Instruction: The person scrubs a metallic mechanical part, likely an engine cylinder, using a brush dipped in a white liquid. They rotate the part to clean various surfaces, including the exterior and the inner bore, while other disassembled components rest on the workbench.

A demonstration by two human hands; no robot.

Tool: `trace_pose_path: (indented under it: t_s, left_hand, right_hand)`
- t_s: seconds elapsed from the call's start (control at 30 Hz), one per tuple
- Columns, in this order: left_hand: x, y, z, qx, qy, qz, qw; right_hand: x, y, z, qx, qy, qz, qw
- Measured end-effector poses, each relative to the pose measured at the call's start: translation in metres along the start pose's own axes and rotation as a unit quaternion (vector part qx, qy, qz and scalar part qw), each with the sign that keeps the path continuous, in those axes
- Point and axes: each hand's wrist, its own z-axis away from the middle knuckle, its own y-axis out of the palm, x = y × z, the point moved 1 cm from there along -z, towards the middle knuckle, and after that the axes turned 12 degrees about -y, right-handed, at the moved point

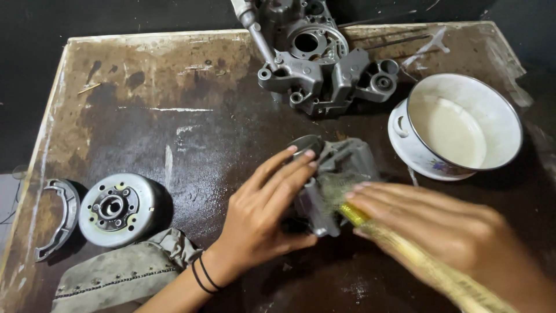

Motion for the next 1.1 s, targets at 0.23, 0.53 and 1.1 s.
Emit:
trace_pose_path:
  t_s: [0.23, 0.53, 1.1]
  left_hand:
    - [0.003, 0.001, 0.001, 0.013, 0.043, -0.002, 0.999]
    - [0.014, 0.003, 0.005, -0.007, 0.046, 0.023, 0.999]
    - [0.02, -0.003, -0.003, 0.024, 0.069, 0.047, 0.996]
  right_hand:
    - [-0.005, -0.005, 0.005, 0.02, -0.063, -0.004, 0.998]
    - [0.005, -0.001, 0.01, 0.004, -0.048, 0.011, 0.999]
    - [-0.007, 0.001, 0.01, 0.004, -0.055, -0.052, 0.997]
